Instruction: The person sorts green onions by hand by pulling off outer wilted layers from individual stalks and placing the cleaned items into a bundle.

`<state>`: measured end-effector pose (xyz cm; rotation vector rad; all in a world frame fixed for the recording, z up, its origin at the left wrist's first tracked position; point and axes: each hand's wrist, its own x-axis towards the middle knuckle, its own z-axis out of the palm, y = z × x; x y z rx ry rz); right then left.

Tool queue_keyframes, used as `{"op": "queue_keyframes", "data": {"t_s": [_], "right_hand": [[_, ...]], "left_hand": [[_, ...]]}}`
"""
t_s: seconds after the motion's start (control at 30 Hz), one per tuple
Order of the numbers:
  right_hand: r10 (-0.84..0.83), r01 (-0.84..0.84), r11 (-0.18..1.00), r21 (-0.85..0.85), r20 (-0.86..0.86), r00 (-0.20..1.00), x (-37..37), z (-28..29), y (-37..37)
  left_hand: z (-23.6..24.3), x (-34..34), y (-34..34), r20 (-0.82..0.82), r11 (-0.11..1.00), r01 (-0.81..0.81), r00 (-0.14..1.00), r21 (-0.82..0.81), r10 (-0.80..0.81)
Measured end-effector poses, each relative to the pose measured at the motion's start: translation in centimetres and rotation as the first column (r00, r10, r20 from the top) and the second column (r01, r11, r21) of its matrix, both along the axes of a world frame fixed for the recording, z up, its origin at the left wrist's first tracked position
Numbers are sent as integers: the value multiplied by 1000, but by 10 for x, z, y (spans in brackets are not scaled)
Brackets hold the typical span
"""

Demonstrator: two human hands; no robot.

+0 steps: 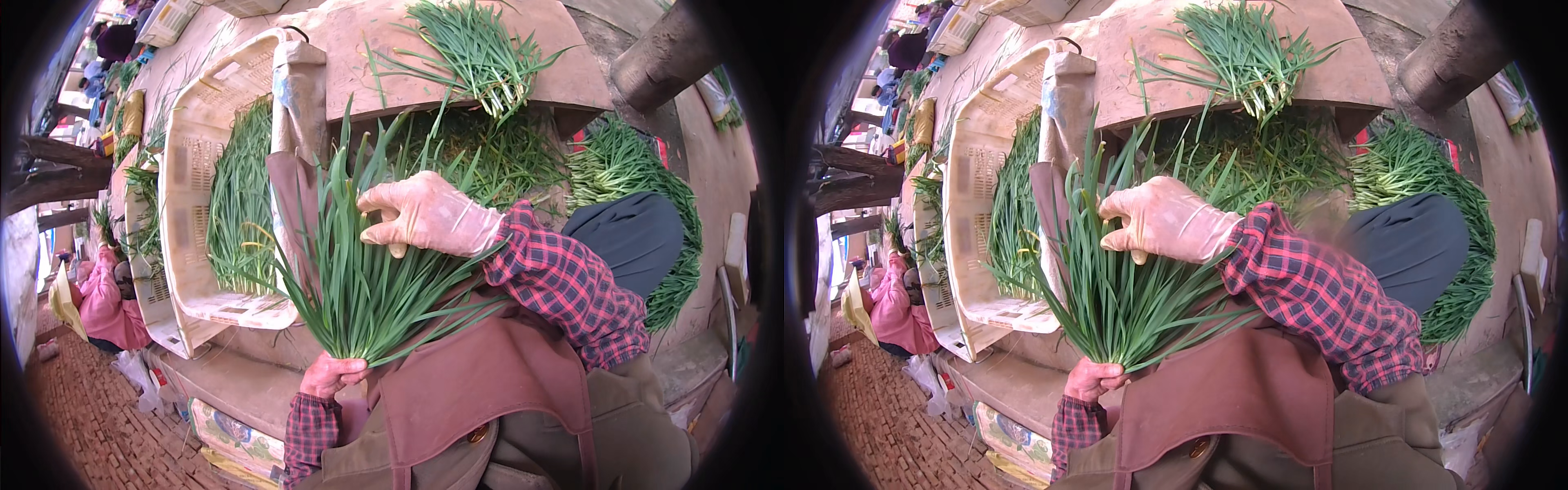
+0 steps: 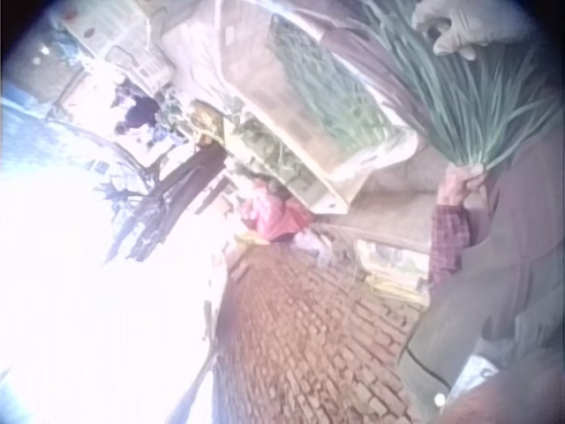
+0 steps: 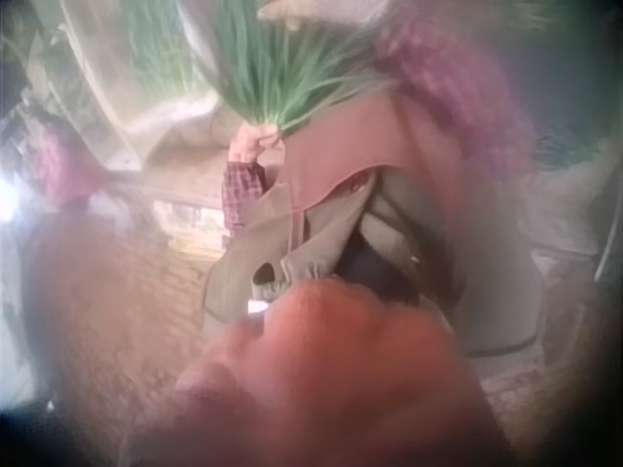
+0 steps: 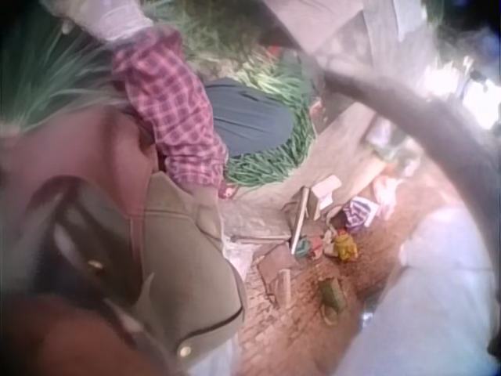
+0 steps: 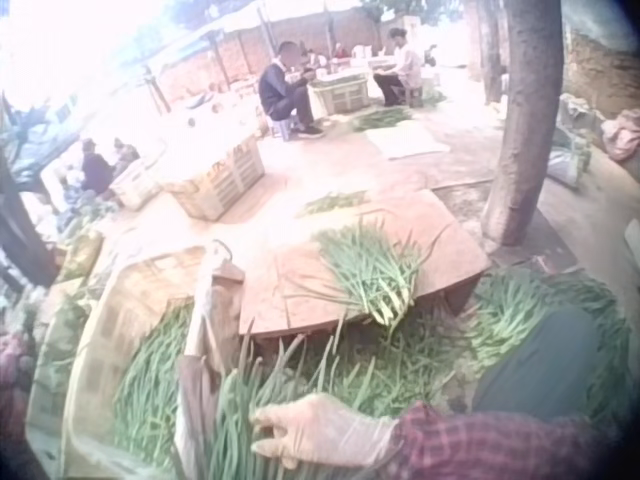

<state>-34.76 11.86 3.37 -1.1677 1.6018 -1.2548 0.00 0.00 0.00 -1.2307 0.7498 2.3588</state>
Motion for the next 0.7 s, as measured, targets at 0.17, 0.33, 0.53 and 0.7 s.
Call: {"op": "queue_keyframes", "data": {"t_s": [0.17,0.33,0.53,0.7], "right_hand": [[45,-45,999,-7,-39,998,6,-2,-2],[108,-119,992,-41,-217,970,3,-1,-4],[79,-65,996,61,-254,964,10,0,-8],[-237,32,949,-315,-640,731,36,-33,1]], "left_hand": [[8,2,-1,36,1000,2,999,-27,-1],[7,1,-3,-5,1000,3,1000,-13,-3],[8,-3,2,20,996,39,999,-79,-37],[3,-5,2,-43,998,48,998,-30,-50]]}}
